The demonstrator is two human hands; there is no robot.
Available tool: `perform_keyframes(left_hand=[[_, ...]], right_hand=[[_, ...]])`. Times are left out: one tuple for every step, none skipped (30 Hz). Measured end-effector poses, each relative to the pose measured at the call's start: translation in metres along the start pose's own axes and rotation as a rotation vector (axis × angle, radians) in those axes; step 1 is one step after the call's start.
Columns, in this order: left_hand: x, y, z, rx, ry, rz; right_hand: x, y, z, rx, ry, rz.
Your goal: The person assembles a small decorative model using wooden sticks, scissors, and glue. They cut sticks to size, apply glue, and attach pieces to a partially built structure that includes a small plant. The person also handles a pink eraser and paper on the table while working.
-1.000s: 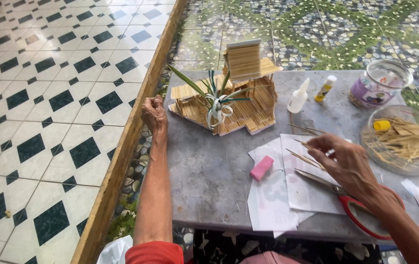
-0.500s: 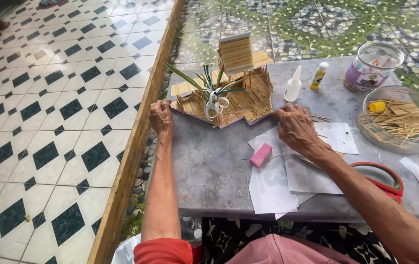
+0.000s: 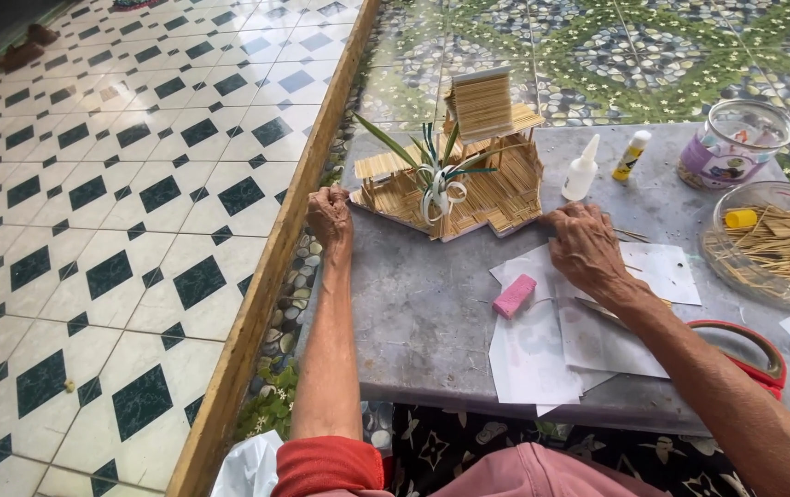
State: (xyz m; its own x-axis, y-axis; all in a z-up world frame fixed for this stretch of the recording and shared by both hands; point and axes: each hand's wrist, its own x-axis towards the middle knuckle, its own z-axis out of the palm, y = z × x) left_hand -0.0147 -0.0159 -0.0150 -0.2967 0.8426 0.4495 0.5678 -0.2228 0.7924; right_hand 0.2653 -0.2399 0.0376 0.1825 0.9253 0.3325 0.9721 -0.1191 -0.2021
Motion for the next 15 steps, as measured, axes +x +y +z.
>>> perform_keyframes(left_hand=[[-0.001, 0.001, -0.001, -0.010, 0.014, 0.005], [0.000, -0.002, 0.001, -0.009, 0.016, 0.001], [0.001, -0.005, 0.003, -0.011, 0.028, 0.018], [0.002, -0.009, 0.004, -0.012, 0.039, 0.035], [0.003, -0.010, 0.006, -0.010, 0.045, 0.033], [0.004, -0.012, 0.008, 0.008, 0.064, 0.033], [0.004, -0.013, 0.011, 0.027, 0.082, 0.034], [0.002, -0.010, 0.007, 0.030, 0.086, 0.031], [0.000, -0.006, 0.004, 0.010, 0.093, 0.054], [-0.002, -0.002, 0.001, -0.010, 0.101, 0.077], [-0.004, -0.002, 0.002, -0.007, 0.103, 0.074], [-0.005, -0.003, 0.002, -0.003, 0.106, 0.089], [-0.004, -0.003, 0.002, -0.001, 0.111, 0.107], [-0.004, -0.003, -0.001, 0.001, 0.116, 0.107], [-0.004, -0.002, -0.003, 0.004, 0.100, 0.121]], right_hand=[[0.001, 0.001, 0.002, 0.000, 0.002, 0.009], [0.002, 0.002, 0.003, -0.001, 0.000, 0.006], [0.002, 0.003, 0.006, 0.001, 0.003, 0.010], [0.003, 0.004, 0.008, 0.003, 0.005, 0.015], [0.005, 0.004, 0.008, 0.004, 0.004, 0.008], [0.007, 0.005, 0.009, 0.011, 0.002, 0.017], [0.008, 0.005, 0.009, 0.019, -0.001, 0.026], [0.010, 0.008, 0.013, 0.021, -0.003, 0.021], [0.011, 0.011, 0.016, 0.019, -0.010, 0.025], [0.012, 0.014, 0.019, 0.017, -0.018, 0.029], [0.012, 0.015, 0.020, 0.018, -0.021, 0.025], [0.013, 0.016, 0.021, 0.017, -0.019, 0.026], [0.014, 0.016, 0.021, 0.017, -0.013, 0.025], [0.015, 0.016, 0.022, 0.019, -0.012, 0.021], [0.015, 0.017, 0.024, 0.023, -0.014, 0.024]])
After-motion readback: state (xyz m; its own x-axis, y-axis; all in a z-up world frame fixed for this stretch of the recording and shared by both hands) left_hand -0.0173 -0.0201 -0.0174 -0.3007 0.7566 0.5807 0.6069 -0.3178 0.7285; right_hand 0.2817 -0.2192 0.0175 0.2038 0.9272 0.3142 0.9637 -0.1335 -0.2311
